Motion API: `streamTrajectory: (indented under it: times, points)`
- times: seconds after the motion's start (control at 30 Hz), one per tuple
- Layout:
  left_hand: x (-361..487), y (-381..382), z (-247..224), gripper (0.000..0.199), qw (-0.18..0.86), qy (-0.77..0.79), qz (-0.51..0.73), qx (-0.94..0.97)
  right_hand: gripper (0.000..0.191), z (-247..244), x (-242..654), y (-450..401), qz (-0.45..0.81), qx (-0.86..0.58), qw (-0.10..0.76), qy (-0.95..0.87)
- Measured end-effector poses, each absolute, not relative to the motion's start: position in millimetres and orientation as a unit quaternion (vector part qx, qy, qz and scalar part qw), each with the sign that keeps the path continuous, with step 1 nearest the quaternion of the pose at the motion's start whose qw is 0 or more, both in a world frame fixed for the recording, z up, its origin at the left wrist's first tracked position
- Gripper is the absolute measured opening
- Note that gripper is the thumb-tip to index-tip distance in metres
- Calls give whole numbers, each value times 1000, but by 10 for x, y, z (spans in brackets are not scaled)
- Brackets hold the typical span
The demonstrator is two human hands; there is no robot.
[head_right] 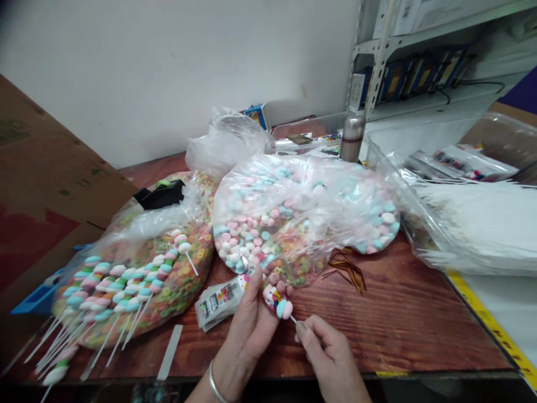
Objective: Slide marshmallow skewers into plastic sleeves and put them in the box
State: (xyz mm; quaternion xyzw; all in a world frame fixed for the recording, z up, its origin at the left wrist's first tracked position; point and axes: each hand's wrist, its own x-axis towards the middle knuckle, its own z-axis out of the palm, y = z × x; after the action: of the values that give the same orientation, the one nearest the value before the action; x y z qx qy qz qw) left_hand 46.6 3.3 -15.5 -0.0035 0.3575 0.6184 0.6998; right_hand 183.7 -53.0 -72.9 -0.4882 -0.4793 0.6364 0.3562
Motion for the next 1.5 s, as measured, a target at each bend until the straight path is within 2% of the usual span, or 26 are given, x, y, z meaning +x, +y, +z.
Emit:
streamTrajectory:
  times: [0.1,0.27,0.5,0.67,0.77,0.9,0.97,1.03,1.17,1.27,1.37,1.5]
  points:
    - [450,23,-172,28,694,364,620,31,41,-695,1902,-500,679,-468,347,-447]
    - [507,47,-177,16,670,369,642,-54,40,-647,1902,-546,589,-484,376,-527]
    - [477,144,-90,38,654,399,630,-126,34,-717,1877,-629,530,-501,384,-566]
    - [519,106,-100,36,661,400,628,-97,35,-704,1882,-606,488,-512,385,-593]
    - [606,30,-125,32,674,390,623,-71,28,-693,1872,-571,403,-506,396,-652]
    - [657,-7,-137,32,685,391,612,-62,10,-734,1867,-533,184,-469,415,-758]
    - [640,8,-130,30,686,393,608,-66,12,-757,1874,-533,134,-466,416,-770]
    - [616,22,-121,30,687,398,604,-67,11,-765,1887,-540,192,-477,410,-753]
    - [597,15,-120,36,689,401,601,-56,34,-727,1912,-532,512,-499,364,-597]
    - [610,1,-126,38,695,378,610,-40,43,-675,1901,-519,712,-456,325,-423]
    - [654,-25,-132,38,692,368,621,-8,44,-599,1845,-509,795,-416,327,-295]
    - [751,-91,-173,33,696,389,603,24,48,-512,1731,-469,816,-389,356,-236]
